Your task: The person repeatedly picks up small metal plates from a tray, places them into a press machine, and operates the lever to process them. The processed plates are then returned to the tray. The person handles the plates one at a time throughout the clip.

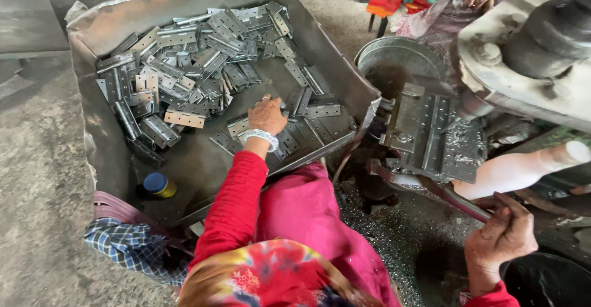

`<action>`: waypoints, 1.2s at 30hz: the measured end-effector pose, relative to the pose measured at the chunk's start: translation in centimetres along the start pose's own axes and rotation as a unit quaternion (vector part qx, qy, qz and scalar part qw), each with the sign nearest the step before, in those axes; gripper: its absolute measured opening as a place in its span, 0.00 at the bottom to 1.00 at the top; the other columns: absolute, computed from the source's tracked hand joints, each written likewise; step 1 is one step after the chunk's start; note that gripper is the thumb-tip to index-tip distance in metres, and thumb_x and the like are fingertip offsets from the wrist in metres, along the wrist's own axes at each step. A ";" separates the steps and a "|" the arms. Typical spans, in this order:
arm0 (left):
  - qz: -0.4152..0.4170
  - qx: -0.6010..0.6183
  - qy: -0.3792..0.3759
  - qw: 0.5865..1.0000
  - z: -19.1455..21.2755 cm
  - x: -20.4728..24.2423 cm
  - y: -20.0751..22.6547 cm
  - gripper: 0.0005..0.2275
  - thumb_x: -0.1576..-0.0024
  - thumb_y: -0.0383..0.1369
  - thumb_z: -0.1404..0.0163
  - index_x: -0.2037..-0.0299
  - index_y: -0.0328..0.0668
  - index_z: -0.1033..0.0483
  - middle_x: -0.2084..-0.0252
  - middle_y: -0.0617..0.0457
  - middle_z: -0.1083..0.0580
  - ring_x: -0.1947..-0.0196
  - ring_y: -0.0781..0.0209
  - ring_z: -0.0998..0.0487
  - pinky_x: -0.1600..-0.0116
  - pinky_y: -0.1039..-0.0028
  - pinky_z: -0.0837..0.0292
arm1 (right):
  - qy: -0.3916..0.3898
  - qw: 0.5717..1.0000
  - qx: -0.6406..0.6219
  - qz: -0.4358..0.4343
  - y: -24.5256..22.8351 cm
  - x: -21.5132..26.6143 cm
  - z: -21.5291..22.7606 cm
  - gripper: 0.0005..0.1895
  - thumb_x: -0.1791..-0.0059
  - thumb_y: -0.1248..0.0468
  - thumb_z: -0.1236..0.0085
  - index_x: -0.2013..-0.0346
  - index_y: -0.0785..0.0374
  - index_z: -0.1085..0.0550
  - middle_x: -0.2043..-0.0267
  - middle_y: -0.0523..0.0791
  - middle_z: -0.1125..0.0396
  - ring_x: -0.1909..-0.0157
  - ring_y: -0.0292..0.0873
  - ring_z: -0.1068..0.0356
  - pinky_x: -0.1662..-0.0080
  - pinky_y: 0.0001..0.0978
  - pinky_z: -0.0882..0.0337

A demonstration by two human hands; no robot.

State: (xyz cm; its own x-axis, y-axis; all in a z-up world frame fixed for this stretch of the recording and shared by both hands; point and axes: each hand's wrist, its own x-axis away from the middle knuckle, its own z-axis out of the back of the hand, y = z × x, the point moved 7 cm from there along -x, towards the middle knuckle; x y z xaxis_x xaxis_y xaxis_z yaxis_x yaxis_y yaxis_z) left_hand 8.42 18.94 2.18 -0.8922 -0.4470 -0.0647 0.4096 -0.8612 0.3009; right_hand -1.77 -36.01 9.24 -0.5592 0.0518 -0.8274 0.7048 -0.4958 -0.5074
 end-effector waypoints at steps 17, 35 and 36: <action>0.143 -0.068 0.155 0.975 1.6 6.7 -6.8 0.28 0.45 0.54 0.45 0.45 0.38 0.26 0.41 0.43 0.29 0.38 0.42 0.31 0.36 0.36 0.41 | -0.014 0.999 0.042 -0.005 0.1 0.0 0.3 0.18 0.29 0.60 0.61 0.52 0.70 0.30 0.64 0.49 0.26 0.61 0.41 0.22 0.56 0.25 0.26; -0.017 0.021 0.140 0.990 2.4 11.2 -8.6 0.17 0.52 0.33 0.42 0.50 0.47 0.19 0.42 0.39 0.25 0.43 0.39 0.26 0.39 0.57 0.30 | -0.012 0.999 0.027 -0.025 -0.9 0.1 0.6 0.15 0.30 0.61 0.61 0.50 0.68 0.29 0.64 0.47 0.26 0.62 0.38 0.25 0.55 0.24 0.29; -0.014 0.031 0.146 0.989 2.2 11.1 -8.9 0.17 0.52 0.33 0.42 0.51 0.48 0.19 0.43 0.39 0.25 0.44 0.39 0.26 0.40 0.57 0.30 | -0.014 0.999 0.029 -0.022 -1.0 0.1 0.6 0.15 0.30 0.61 0.61 0.50 0.68 0.29 0.63 0.47 0.26 0.61 0.38 0.25 0.55 0.24 0.28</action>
State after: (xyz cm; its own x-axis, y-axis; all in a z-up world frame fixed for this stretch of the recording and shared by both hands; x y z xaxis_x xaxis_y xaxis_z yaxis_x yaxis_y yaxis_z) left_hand -5.56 22.16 0.87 -0.8063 -0.4824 -0.3423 0.3656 -0.8614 0.3526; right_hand -2.81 -36.02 9.84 -0.6016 0.0497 -0.7973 0.6535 -0.5433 -0.5270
